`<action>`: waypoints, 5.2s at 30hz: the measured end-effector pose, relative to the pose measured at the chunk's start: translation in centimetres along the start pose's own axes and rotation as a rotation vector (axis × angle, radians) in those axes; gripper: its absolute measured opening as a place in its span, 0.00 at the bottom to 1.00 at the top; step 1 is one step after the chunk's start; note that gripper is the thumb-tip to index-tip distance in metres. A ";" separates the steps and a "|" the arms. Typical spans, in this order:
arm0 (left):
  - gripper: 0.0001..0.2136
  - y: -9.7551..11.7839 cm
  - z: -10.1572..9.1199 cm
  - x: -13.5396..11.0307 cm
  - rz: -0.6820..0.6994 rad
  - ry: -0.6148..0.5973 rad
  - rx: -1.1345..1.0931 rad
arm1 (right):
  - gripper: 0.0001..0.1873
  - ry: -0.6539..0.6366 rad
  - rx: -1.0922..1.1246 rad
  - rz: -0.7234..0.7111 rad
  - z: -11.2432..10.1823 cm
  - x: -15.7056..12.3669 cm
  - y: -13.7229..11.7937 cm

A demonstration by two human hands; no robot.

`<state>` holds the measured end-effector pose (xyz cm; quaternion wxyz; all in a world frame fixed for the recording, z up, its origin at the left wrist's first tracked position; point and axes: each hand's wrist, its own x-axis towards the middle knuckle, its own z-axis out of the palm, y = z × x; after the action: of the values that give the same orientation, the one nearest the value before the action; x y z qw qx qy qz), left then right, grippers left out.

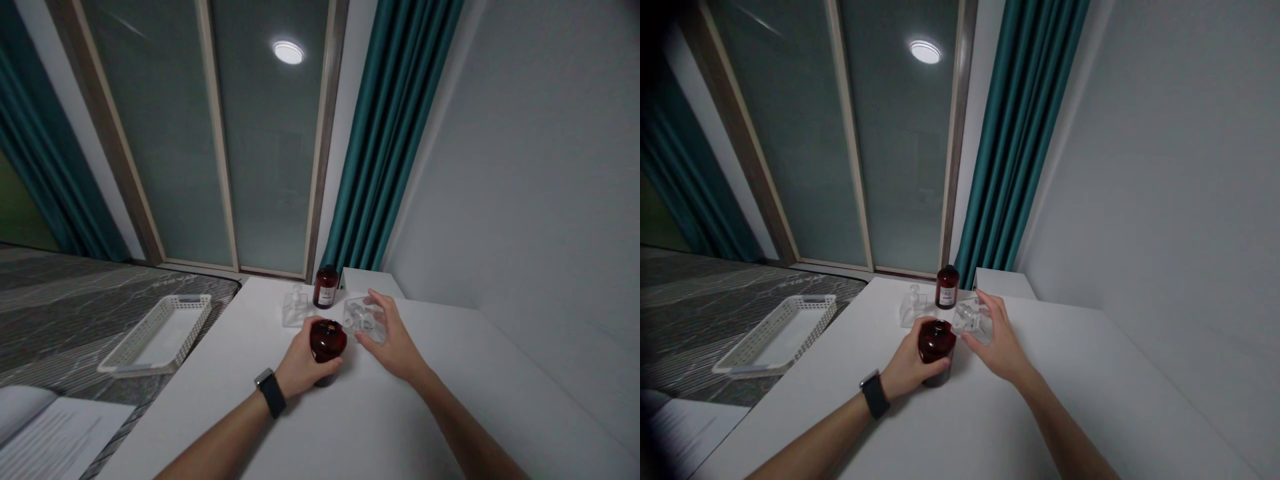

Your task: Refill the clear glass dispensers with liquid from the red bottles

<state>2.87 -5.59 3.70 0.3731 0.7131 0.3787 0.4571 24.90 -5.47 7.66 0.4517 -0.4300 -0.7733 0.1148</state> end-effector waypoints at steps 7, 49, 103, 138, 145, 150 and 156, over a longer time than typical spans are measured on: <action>0.30 0.0 -0.5 0.4 -0.003 -0.083 0.006 | 0.31 0.102 0.288 0.294 4.0 -2.0 3.2; 0.22 4.0 -4.6 8.3 -0.121 -0.001 -0.348 | 0.33 0.045 0.257 -0.053 2.9 6.7 -1.4; 0.22 1.1 -3.5 3.3 0.311 0.075 0.012 | 0.25 0.148 0.519 0.231 4.1 -0.6 -1.7; 0.21 1.6 -3.3 2.9 0.365 0.081 -0.046 | 0.21 0.213 0.568 0.163 3.9 -0.6 -2.7; 0.21 1.6 -3.2 2.9 0.391 0.078 -0.045 | 0.20 0.226 0.567 0.147 4.0 -0.7 -2.7; 0.22 1.5 -3.2 2.8 0.393 0.078 -0.042 | 0.20 0.224 0.569 0.136 3.9 -0.7 -2.7; 0.22 1.6 -3.2 2.8 0.401 0.067 -0.048 | 0.19 0.230 0.561 0.122 4.0 -0.7 -2.5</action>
<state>1.00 -3.22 7.16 0.2787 0.7495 0.2302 0.5546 20.49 -6.72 6.39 0.6295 -0.3442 -0.6280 0.3014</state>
